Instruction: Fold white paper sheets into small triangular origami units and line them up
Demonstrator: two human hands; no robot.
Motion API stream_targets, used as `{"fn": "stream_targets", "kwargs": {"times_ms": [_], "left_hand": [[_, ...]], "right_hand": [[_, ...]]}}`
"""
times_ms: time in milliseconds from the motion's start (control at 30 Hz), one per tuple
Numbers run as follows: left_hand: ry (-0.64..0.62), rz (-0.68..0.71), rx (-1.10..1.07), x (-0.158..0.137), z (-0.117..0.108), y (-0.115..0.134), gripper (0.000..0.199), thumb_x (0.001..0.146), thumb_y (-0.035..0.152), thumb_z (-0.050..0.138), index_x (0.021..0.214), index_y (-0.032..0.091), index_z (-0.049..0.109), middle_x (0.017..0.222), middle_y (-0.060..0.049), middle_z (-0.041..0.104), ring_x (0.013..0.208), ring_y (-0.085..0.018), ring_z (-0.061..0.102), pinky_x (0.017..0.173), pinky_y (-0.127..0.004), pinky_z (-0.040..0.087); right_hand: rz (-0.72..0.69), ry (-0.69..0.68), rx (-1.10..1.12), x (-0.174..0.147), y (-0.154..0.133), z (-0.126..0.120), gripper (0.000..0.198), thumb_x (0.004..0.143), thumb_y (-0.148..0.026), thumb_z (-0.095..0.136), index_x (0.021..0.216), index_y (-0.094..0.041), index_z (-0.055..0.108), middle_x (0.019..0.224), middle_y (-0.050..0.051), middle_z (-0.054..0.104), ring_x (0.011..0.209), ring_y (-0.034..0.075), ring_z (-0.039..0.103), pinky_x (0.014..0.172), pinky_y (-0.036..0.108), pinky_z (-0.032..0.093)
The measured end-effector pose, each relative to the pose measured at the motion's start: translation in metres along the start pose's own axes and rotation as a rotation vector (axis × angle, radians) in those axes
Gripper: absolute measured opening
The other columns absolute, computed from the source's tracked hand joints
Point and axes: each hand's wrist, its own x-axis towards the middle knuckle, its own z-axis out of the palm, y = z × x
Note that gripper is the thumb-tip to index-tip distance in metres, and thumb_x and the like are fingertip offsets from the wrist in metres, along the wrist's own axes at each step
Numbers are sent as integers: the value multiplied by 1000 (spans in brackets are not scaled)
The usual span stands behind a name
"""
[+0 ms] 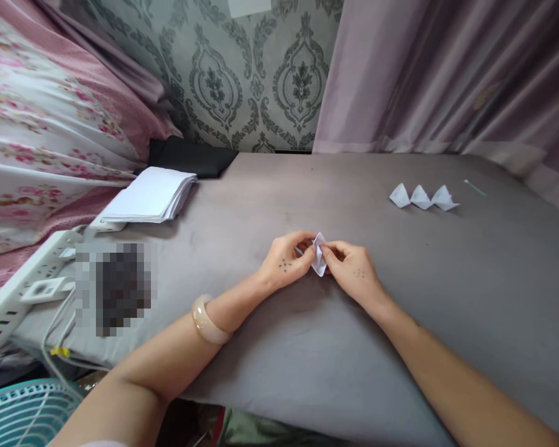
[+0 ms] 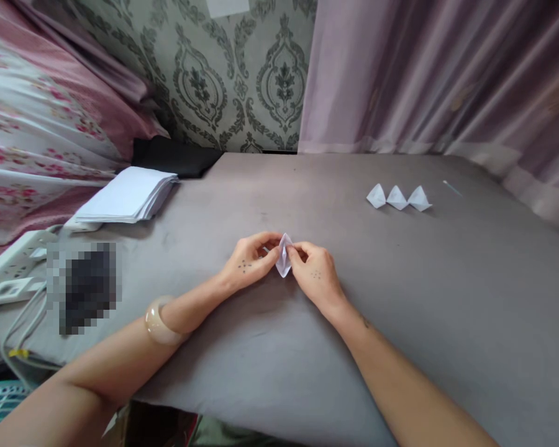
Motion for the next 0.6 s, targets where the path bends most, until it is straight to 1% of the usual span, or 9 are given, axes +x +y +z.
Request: {"fn": "stream_targets", "kwargs": {"times_ms": [100, 167, 267, 400, 500, 600], "left_hand": [[-33, 15, 6, -1, 0, 0, 29, 77, 11, 52, 102, 14, 68, 85, -4, 71, 73, -12, 65, 60, -18, 49], [-37, -7, -25, 0, 0, -2, 29, 78, 12, 52, 103, 14, 68, 85, -4, 71, 73, -13, 65, 60, -18, 49], [-30, -35, -27, 2, 0, -6, 23, 83, 19, 51, 96, 13, 69, 76, -3, 68, 68, -12, 61, 59, -19, 48], [-29, -12, 7, 2, 0, -6, 20, 86, 24, 52, 89, 13, 69, 69, -2, 64, 62, -10, 55, 57, -19, 44], [-14, 38, 31, 1, -1, -4, 20, 86, 21, 52, 98, 14, 66, 68, 1, 59, 60, -8, 52, 57, -19, 42], [-50, 105, 37, 1, -3, -4, 31, 86, 17, 50, 116, 17, 58, 70, 3, 55, 58, -7, 48, 58, -19, 41]], "right_hand": [[15, 17, -33, -1, -4, 0, 28, 84, -40, 56, 89, -18, 73, 81, 7, 75, 71, 21, 70, 65, 31, 54], [5, 12, -55, -2, -9, 0, 26, 83, -38, 56, 86, -18, 73, 80, 7, 75, 70, 20, 69, 65, 31, 54], [-22, -20, -80, -4, -13, -1, 24, 83, -37, 56, 83, -19, 72, 78, 6, 75, 70, 20, 70, 67, 31, 53], [-35, 14, -60, -3, -12, 0, 21, 82, -35, 58, 86, -20, 73, 81, 5, 76, 75, 20, 71, 71, 30, 53], [-74, 25, -46, -3, -12, 1, 22, 83, -34, 57, 89, -20, 73, 83, 5, 76, 75, 20, 71, 71, 30, 52], [-125, 8, -73, -5, -14, 1, 21, 84, -33, 55, 86, -21, 72, 82, 5, 75, 75, 19, 70, 71, 30, 51]]}}
